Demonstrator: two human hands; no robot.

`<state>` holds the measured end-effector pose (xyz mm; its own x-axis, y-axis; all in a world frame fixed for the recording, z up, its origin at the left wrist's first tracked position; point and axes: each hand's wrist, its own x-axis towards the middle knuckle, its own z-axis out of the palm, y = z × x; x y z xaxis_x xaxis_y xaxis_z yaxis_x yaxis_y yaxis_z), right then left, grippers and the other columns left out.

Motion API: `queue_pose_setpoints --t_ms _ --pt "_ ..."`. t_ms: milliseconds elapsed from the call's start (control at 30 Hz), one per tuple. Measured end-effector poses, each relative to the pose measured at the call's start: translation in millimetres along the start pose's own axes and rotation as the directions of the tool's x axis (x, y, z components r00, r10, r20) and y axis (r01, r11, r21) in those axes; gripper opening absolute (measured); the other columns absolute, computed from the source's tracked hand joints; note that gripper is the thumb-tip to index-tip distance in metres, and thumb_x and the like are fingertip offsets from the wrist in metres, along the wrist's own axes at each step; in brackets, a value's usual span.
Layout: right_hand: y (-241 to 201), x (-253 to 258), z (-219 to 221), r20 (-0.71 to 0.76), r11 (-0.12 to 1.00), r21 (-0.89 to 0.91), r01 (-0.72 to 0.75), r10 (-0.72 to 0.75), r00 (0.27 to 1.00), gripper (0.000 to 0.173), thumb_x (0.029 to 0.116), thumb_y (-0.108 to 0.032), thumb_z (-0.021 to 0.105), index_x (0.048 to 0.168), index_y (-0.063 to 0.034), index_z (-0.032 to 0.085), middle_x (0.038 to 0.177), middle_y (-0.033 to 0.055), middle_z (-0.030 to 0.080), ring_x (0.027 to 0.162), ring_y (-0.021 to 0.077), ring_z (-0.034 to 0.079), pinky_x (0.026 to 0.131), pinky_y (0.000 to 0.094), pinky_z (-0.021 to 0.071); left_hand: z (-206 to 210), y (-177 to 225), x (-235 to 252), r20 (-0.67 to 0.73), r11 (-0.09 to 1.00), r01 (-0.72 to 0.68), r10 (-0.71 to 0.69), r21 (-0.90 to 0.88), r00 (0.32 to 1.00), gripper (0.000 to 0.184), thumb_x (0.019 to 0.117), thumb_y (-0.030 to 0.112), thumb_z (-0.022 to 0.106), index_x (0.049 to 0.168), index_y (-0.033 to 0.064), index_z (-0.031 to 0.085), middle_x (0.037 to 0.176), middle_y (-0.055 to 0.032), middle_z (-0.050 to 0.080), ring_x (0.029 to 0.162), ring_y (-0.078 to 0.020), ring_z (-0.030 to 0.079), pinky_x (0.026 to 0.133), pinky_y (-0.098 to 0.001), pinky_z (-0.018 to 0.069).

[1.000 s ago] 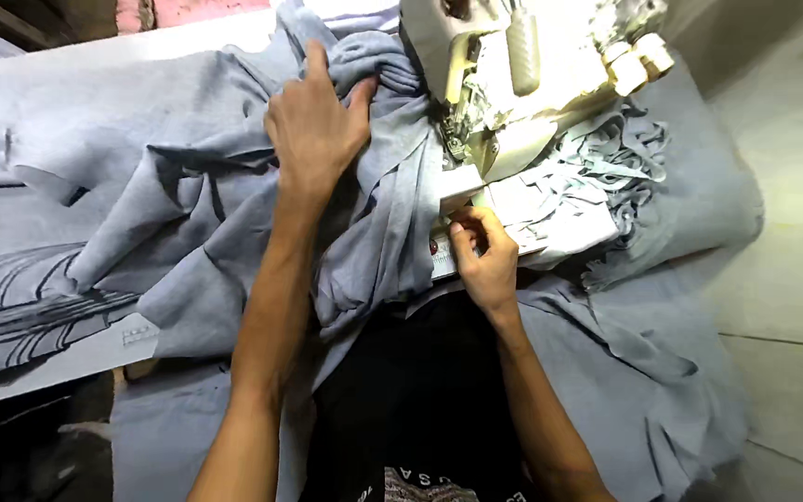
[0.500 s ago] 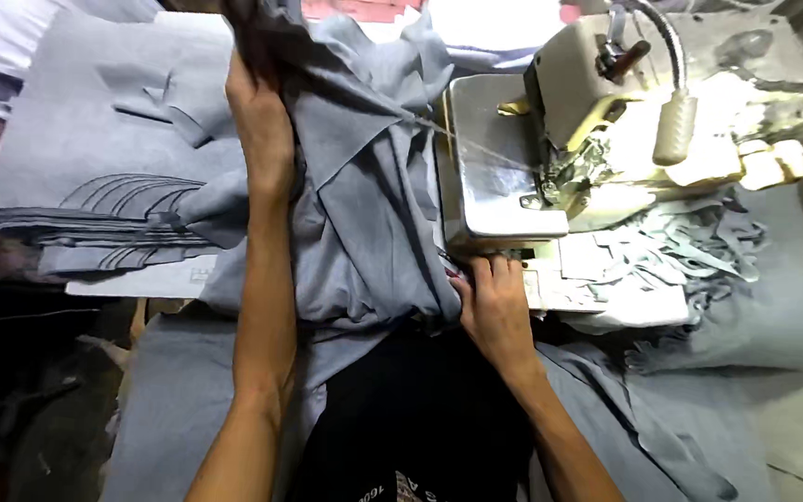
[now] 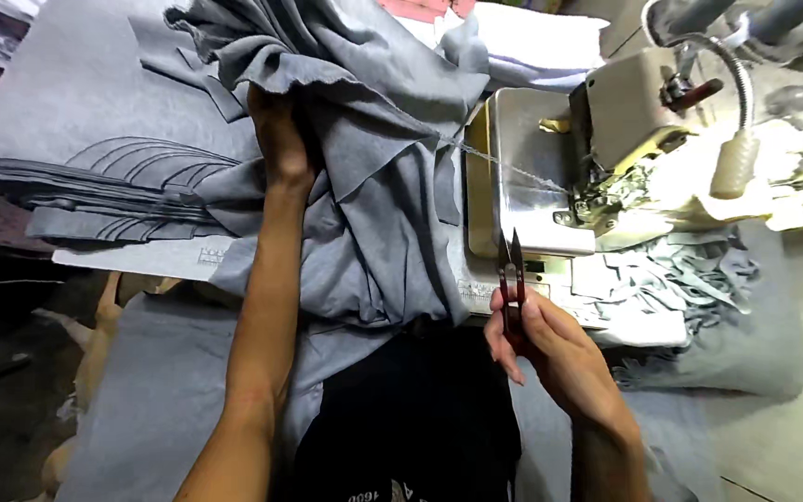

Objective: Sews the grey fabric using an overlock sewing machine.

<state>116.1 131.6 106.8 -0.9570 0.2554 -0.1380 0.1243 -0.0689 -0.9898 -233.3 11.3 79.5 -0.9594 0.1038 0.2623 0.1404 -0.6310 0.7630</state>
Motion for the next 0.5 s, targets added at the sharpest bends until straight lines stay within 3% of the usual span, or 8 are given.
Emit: queue_pose_setpoints --t_ms 100,333,433,500 --pt "-10 29 21 -0.104 0.980 0.198 0.023 -0.002 0.995 0.039 0.1129 -0.027 0.021 0.117 -0.0065 0.054 0.069 -0.0030 0.062 0.044 0.0018 0.050 0.039 0.0154 0.0404 2 1 -2 -0.043 0.999 0.025 -0.026 -0.025 0.999 0.022 0.1014 -0.003 0.038 0.116 0.0097 0.047 0.100 -0.0002 0.065 0.096 -0.0094 0.067 0.088 -0.0324 0.0586" --pt "-17 88 47 -0.392 0.941 0.313 0.133 0.000 0.920 0.047 0.1127 -0.027 0.012 0.108 -0.0085 0.056 0.056 -0.0064 0.049 0.037 -0.0007 0.035 0.037 0.0139 0.0328 2 2 -2 -0.062 0.996 0.052 -0.057 -0.079 0.996 0.021 0.1017 -0.003 0.038 0.116 0.0091 0.048 0.100 -0.0024 0.064 0.096 -0.0111 0.066 0.087 -0.0335 0.0585" --pt "-17 86 49 -0.399 0.936 0.308 0.173 -0.039 0.916 0.046 0.1124 -0.025 0.014 0.105 -0.0099 0.056 0.056 -0.0073 0.046 0.037 -0.0007 0.034 0.037 0.0135 0.0322 -4 4 -1 -0.028 0.999 0.027 -0.029 -0.042 0.999 0.022 0.1051 0.001 0.033 0.120 0.0092 0.047 0.103 0.0002 0.063 0.098 -0.0081 0.065 0.089 -0.0307 0.0577" --pt "-10 76 46 -0.331 0.941 0.289 0.177 -0.075 0.941 0.042 0.1117 -0.027 0.017 0.106 -0.0115 0.056 0.059 -0.0065 0.049 0.040 -0.0001 0.036 0.038 0.0142 0.0328 -10 2 -1 0.014 0.999 -0.002 0.002 -0.052 1.000 0.023 0.1070 0.005 0.028 0.118 0.0117 0.047 0.101 0.0023 0.064 0.098 -0.0062 0.065 0.089 -0.0295 0.0572"
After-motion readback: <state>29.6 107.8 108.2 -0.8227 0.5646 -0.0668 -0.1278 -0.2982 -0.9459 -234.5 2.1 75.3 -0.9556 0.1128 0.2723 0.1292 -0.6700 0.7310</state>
